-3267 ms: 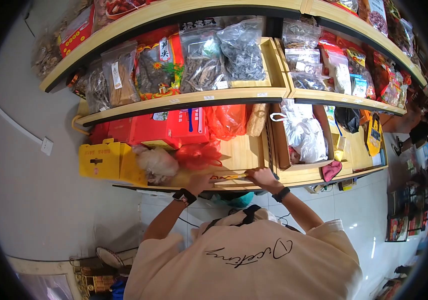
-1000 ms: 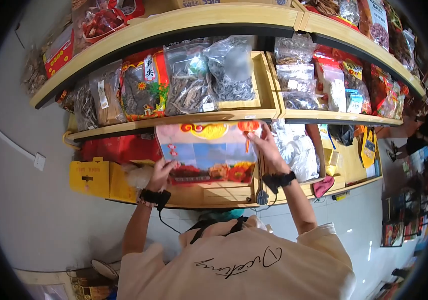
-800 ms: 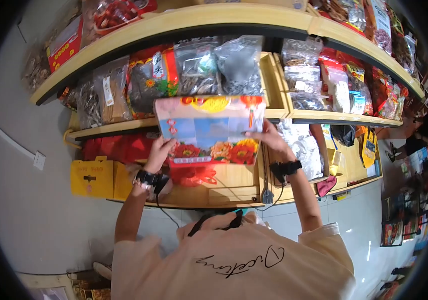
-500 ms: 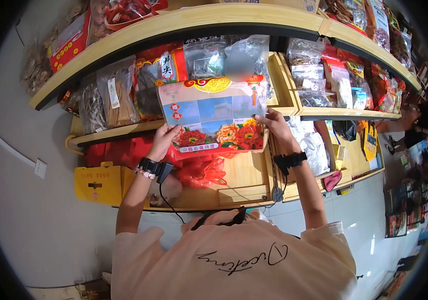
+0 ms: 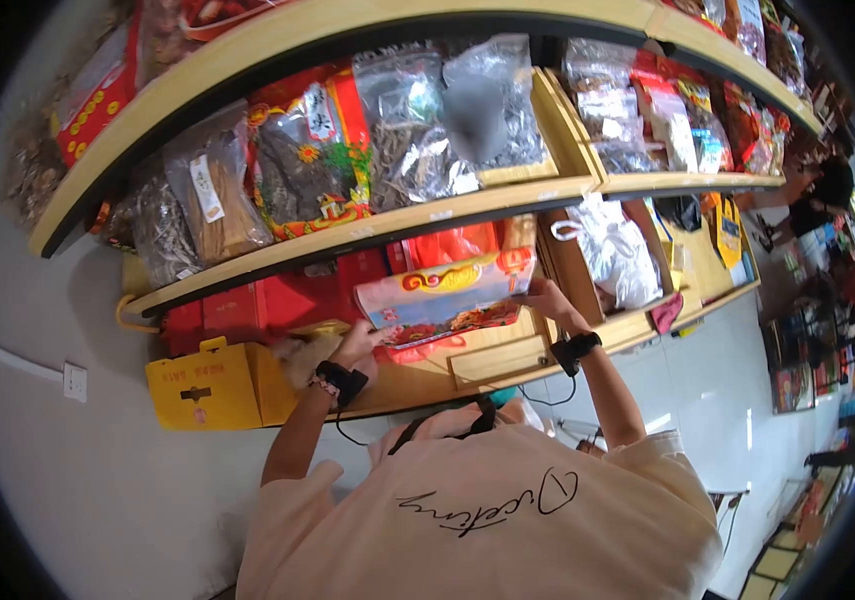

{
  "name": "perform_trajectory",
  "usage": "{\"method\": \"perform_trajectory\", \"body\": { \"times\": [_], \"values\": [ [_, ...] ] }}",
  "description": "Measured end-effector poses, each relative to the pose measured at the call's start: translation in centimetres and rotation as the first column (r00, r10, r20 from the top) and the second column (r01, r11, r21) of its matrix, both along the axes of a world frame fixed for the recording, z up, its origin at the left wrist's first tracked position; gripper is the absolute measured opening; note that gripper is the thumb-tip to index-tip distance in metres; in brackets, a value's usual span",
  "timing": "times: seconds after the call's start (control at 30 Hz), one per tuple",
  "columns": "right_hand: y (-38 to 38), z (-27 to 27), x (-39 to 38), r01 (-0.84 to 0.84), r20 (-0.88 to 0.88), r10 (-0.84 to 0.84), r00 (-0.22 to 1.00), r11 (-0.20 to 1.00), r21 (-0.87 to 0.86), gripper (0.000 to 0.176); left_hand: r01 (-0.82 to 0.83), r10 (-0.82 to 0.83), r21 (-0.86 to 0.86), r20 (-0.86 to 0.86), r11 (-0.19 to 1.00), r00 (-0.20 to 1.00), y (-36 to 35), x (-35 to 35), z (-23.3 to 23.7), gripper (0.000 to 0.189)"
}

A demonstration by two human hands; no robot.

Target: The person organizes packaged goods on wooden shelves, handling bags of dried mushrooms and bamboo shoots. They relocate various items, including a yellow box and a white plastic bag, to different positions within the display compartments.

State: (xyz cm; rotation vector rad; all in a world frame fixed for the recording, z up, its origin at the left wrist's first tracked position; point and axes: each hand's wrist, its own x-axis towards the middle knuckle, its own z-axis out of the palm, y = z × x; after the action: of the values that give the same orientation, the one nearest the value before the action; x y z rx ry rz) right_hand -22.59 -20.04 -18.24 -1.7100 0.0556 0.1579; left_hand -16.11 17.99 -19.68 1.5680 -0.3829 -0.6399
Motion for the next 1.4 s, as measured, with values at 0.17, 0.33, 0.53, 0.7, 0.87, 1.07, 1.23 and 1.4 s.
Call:
{"method": "perform_trajectory", "body": {
  "times": [0.17, 0.33, 0.53, 0.7, 0.87, 1.07, 1.23, 1.4],
  "values": [
    [0.4, -9.6, -5.4, 0.180, -0.135, -0.198, 0.971, 0.975, -0.130, 0.032, 0.082, -0.054, 0.193, -0.145, 0.978, 0.988, -0.3, -2.8, -7.7, 0.021],
    [0.7, -13.6, -7.9, 0.361, -0.189, -0.413, 0.891, 0.897, -0.257, 0.048, 0.119, -0.131, 0.338, 0.013, 0.934, 0.991, -1.6, -3.8, -11.3, 0.020],
    [1.2, -16.3, -11.3, 0.469, -0.215, -0.610, 0.763, 0.751, -0.464, 0.056, 0.102, -0.057, 0.220, -0.203, 0.970, 0.978, -4.4, -2.8, -18.0, 0.018],
    [2.2, -19.0, -19.0, 0.301, -0.205, -0.577, 0.791, 0.658, -0.690, 0.057, 0.107, 0.050, 0.298, -0.475, 0.949, 0.878, -7.2, -1.0, -18.1, 0.021],
    [2.0, -20.5, -27.8, 0.110, -0.515, -0.476, 0.713, 0.801, -0.588, 0.041, 0.190, 0.084, 0.364, -0.618, 0.912, 0.782, -7.9, -0.6, -22.2, 0.024],
    [1.0, -19.6, -32.6, 0.230, -0.682, -0.522, 0.513, 0.849, -0.476, 0.034, 0.134, 0.136, 0.364, -0.628, 0.922, 0.766, -9.7, -1.6, -21.1, 0.022],
    [-1.6, -21.3, -31.1, 0.336, -0.571, -0.571, 0.590, 0.817, -0.469, 0.029, 0.118, 0.120, 0.412, -0.507, 0.903, 0.854, -8.4, -1.8, -23.2, 0.017],
    [-3.9, -23.4, -26.1, 0.185, -0.512, -0.442, 0.737, 0.860, -0.475, 0.029, 0.029, -0.089, 0.730, 0.044, 0.682, 0.995, -4.4, -7.6, -24.8, 0.034]
  ]
}}
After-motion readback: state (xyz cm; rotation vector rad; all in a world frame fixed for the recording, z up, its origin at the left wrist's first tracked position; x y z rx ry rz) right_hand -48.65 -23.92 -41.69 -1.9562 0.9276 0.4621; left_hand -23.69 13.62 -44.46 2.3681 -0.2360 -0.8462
